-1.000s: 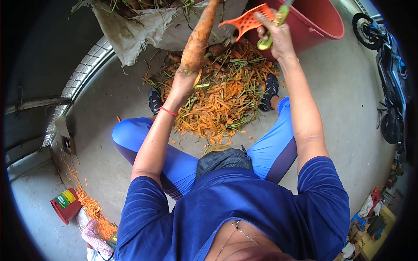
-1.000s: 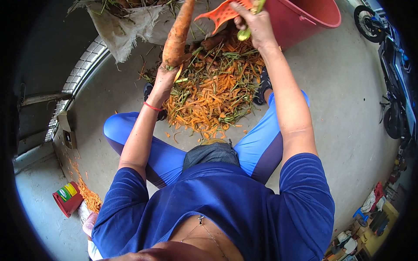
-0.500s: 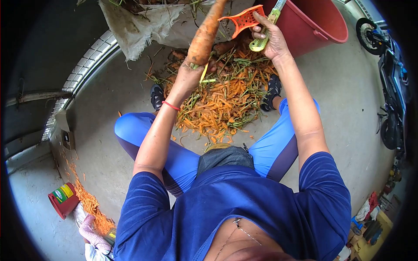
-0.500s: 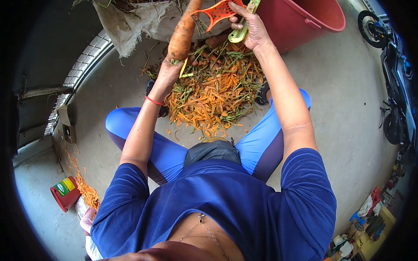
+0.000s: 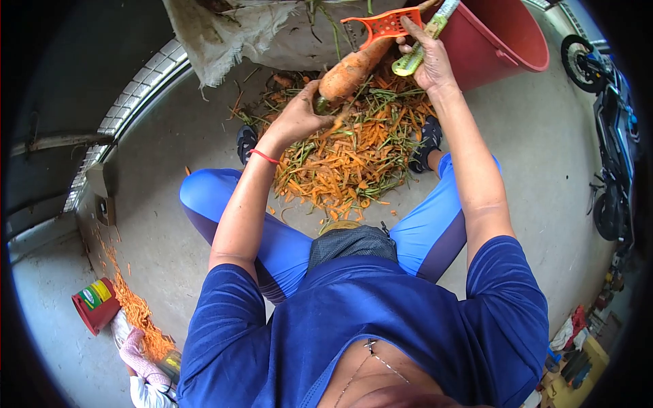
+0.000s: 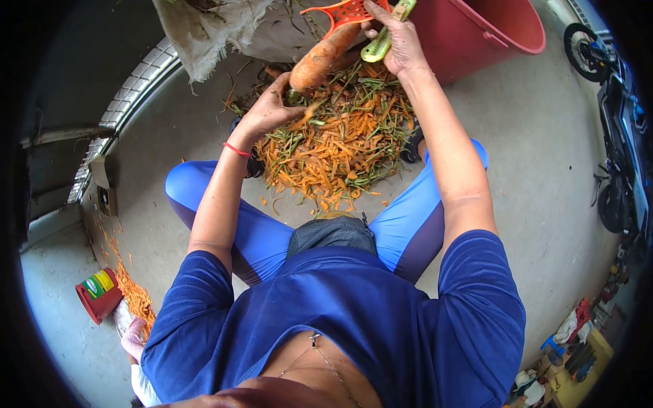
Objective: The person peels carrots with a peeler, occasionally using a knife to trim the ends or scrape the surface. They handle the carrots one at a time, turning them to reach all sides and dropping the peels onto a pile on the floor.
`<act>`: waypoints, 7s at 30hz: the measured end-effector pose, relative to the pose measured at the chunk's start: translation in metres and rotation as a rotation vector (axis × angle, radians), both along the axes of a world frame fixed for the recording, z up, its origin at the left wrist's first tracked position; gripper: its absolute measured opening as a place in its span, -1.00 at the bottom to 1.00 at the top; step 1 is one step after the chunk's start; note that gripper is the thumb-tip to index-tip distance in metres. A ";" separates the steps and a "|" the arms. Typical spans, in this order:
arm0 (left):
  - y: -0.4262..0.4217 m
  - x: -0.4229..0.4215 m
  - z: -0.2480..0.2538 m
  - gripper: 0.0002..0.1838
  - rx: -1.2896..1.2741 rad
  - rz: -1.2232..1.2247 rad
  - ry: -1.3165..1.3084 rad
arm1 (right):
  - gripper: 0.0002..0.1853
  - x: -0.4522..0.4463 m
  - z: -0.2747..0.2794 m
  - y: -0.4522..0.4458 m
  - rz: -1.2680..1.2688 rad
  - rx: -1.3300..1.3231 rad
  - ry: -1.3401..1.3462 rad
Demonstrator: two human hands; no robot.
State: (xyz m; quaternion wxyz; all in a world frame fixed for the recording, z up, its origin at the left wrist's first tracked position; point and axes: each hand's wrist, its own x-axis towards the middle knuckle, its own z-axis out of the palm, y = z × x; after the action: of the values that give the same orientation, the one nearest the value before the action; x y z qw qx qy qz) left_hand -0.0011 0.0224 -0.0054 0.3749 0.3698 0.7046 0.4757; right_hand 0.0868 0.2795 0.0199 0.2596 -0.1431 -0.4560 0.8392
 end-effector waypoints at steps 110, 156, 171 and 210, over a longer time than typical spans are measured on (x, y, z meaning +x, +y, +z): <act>-0.045 -0.005 -0.023 -0.52 -0.034 0.485 -0.319 | -0.73 0.045 -0.056 0.075 -0.311 0.453 -0.406; -0.054 -0.012 -0.026 -0.57 0.119 0.338 -1.305 | -0.78 0.022 0.012 -0.036 -0.108 0.452 -0.354; -0.055 0.000 -0.014 -0.60 0.084 0.257 -1.178 | -0.71 0.032 -0.026 -0.002 -0.157 0.530 -0.429; -0.068 -0.010 -0.025 -0.57 -0.005 0.186 -1.171 | -0.64 0.055 -0.007 0.047 -0.130 0.579 -0.517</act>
State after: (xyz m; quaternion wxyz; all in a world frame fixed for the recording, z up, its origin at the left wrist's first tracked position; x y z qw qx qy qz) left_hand -0.0108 -0.0455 -0.0304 0.6591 -0.0184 0.4110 0.6296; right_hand 0.1416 0.3260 0.0128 0.2182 -0.2992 -0.7141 0.5940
